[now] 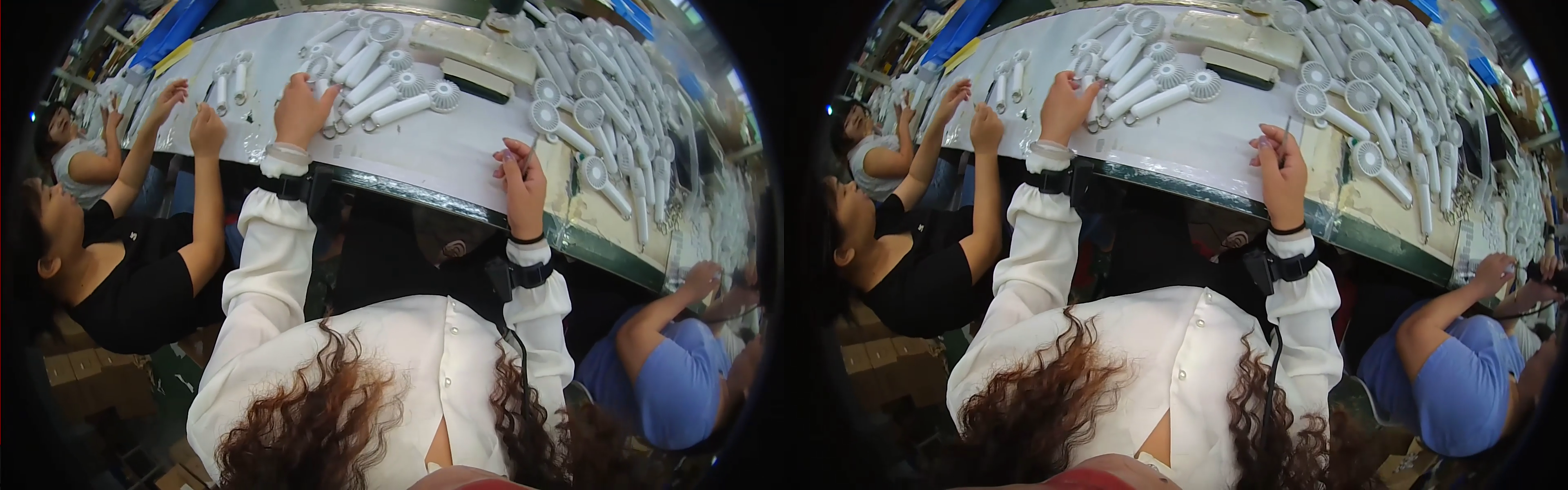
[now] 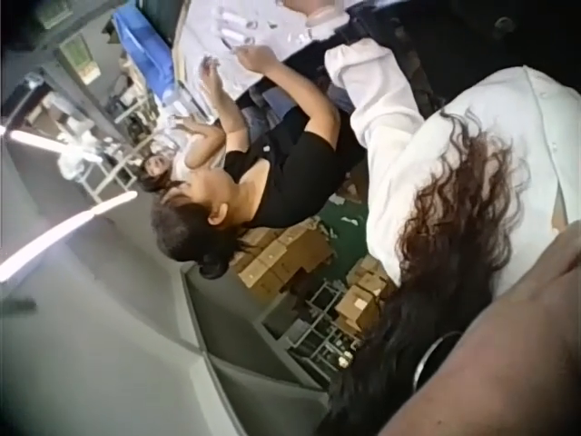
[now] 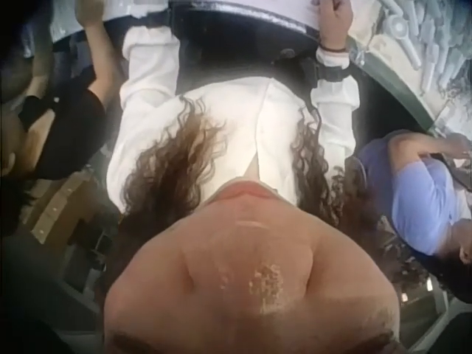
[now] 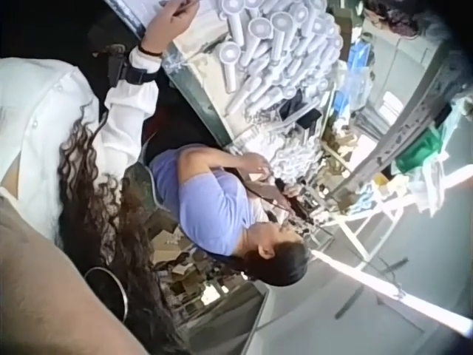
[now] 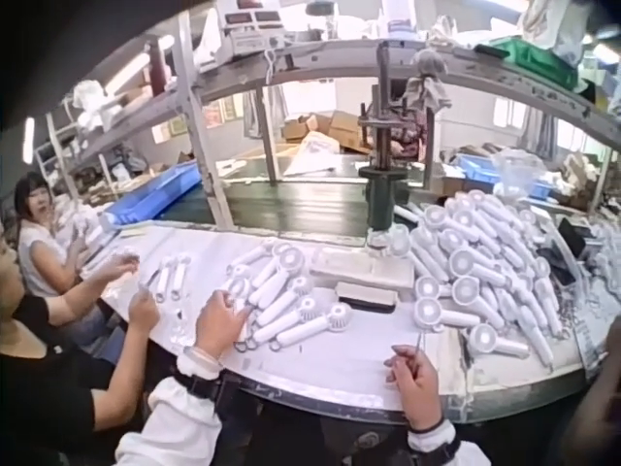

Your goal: The person picks up a fan, scrapes the plastic with a tool, and sets it down before repeating the process with another fan and placing it under a machine.

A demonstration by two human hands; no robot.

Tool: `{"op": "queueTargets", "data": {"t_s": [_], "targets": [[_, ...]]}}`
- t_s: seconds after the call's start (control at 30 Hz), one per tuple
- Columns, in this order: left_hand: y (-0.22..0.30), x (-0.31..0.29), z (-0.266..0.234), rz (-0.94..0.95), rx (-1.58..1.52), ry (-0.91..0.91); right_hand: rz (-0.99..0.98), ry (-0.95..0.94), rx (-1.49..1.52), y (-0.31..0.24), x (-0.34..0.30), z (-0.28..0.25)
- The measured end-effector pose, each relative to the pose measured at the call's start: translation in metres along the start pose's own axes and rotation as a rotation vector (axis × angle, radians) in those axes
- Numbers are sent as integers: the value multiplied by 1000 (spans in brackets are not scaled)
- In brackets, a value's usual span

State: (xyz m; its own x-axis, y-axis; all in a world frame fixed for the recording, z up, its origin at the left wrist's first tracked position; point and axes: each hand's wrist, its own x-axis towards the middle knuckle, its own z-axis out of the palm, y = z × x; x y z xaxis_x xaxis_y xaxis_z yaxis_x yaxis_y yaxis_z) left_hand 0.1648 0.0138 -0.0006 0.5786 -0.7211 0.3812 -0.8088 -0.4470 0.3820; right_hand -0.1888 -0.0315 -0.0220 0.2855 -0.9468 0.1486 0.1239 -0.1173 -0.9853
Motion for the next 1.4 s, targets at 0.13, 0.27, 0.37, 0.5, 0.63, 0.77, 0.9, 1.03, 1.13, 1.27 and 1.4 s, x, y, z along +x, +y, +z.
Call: {"op": "queueTargets", "data": {"t_s": [0.13, 0.27, 0.37, 0.5, 0.63, 0.77, 0.9, 1.03, 1.13, 1.27, 1.4], "targets": [[41, -24, 0, 264, -355, -31, -3, 0, 5, 1, 1, 1], [69, -39, 23, 626, -159, -54, 5, -6, 10, -2, -1, 4], [89, -52, 23, 493, -177, -242, 1, -7, 13, 0, 0, 1], [114, -62, 10, 348, -199, -474, -2, -33, 1, 2, 1, 0], [112, -60, 20, 225, -502, -618, -4, -40, -15, 1, 0, 0], [114, -56, 23, -55, -1042, -883, 0, -66, -41, -1, 2, 1], [124, -64, 23, -155, -1307, -847, 91, -151, -36, -13, -1, 3], [132, -66, 24, -126, -1328, -761, 172, -229, 49, -15, -4, 8], [136, -67, 21, -114, -1324, -739, 84, -249, 50, -9, -3, 8], [143, -71, 18, -106, -1347, -666, 6, -279, -234, -4, -1, 2], [138, -70, 22, -92, -1315, -636, -136, -352, -302, 6, 0, -3]]}}
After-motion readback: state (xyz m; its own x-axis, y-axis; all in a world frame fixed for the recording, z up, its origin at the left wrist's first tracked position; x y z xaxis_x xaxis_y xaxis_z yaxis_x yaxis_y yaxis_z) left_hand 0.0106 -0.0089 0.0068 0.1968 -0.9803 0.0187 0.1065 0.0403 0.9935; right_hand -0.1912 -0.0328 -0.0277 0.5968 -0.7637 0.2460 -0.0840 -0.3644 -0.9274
